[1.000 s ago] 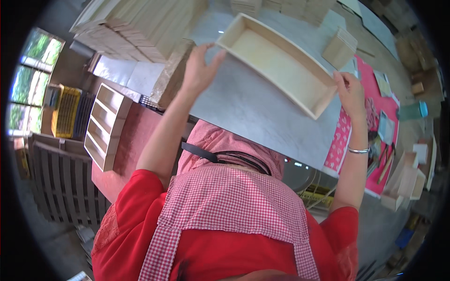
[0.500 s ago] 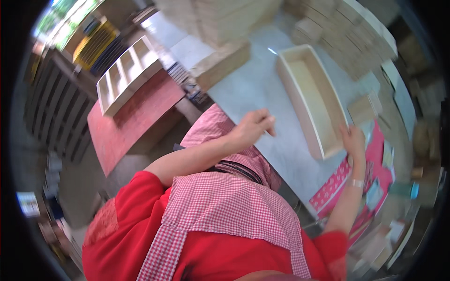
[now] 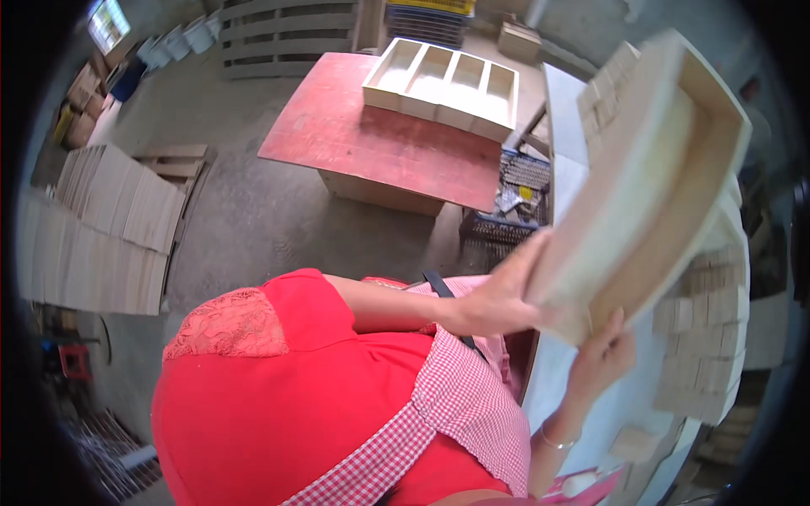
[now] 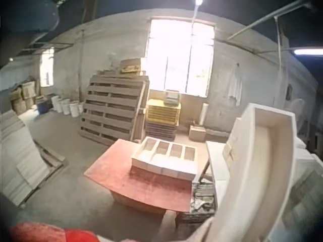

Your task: Assembling small wooden boxes by applying glue and using a pneumatic nail gun to join panels.

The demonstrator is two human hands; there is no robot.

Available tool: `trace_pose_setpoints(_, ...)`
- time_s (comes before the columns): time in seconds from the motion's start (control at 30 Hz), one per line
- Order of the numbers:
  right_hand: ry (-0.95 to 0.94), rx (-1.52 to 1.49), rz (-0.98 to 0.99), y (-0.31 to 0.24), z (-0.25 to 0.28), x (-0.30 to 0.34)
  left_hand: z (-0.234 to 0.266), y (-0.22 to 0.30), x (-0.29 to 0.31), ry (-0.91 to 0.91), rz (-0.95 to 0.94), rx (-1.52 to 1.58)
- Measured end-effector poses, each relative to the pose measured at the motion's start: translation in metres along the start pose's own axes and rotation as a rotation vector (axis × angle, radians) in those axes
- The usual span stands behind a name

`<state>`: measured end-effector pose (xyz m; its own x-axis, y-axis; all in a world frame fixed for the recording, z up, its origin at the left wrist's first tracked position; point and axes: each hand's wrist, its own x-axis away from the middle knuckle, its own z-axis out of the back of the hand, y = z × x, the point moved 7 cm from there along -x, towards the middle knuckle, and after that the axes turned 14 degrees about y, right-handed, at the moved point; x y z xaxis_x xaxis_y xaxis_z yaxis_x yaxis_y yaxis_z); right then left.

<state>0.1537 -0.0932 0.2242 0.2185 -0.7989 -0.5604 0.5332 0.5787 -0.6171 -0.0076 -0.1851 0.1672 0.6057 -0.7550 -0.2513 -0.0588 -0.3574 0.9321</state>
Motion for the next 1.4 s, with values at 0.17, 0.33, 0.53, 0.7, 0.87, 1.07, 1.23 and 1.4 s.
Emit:
trace_pose_setpoints(0.17, -0.197, -0.311, 0.327, -0.075, -0.108, -0.008, 0.195, -0.017, -0.023, 0.642, 0.06, 0.096)
trace_pose_setpoints(0.33, -0.478, -0.219, 0.178, -0.041, -0.177, -0.01, 0.386, -0.07, 0.03, 1.081, 0.517, 0.064)
trace_pose_setpoints(0.53, -0.633, -0.19, 0.007, 0.002, -0.221, 0.003, 0.543, -0.151, 0.074, 1.243, 0.741, 0.119)
trace_pose_setpoints(0.7, -0.811, -0.154, -0.023, 0.005, -0.248, 0.01, 0.682, -0.142, 0.053, 1.576, 0.336, -0.877)
trace_pose_setpoints(0.87, -0.867, -0.049, -0.02, 0.026, -0.267, 0.023, 0.583, -0.112, -0.063, 1.047, 0.317, -1.541)
trace_pose_setpoints(1.07, -0.996, -0.028, 0.018, 0.015, -0.28, 0.04, 0.556, -0.156, -0.093, 0.764, 0.688, -1.502)
trace_pose_setpoints(1.23, -0.959, -0.07, 0.043, 0.023, -0.282, 0.042, 0.59, -0.169, -0.118, 0.776, 0.74, -1.434)
trace_pose_setpoints(1.4, -0.985, 0.001, -0.003, 0.027, -0.274, 0.049, 0.617, -0.176, -0.177, 0.762, 0.612, -1.387)
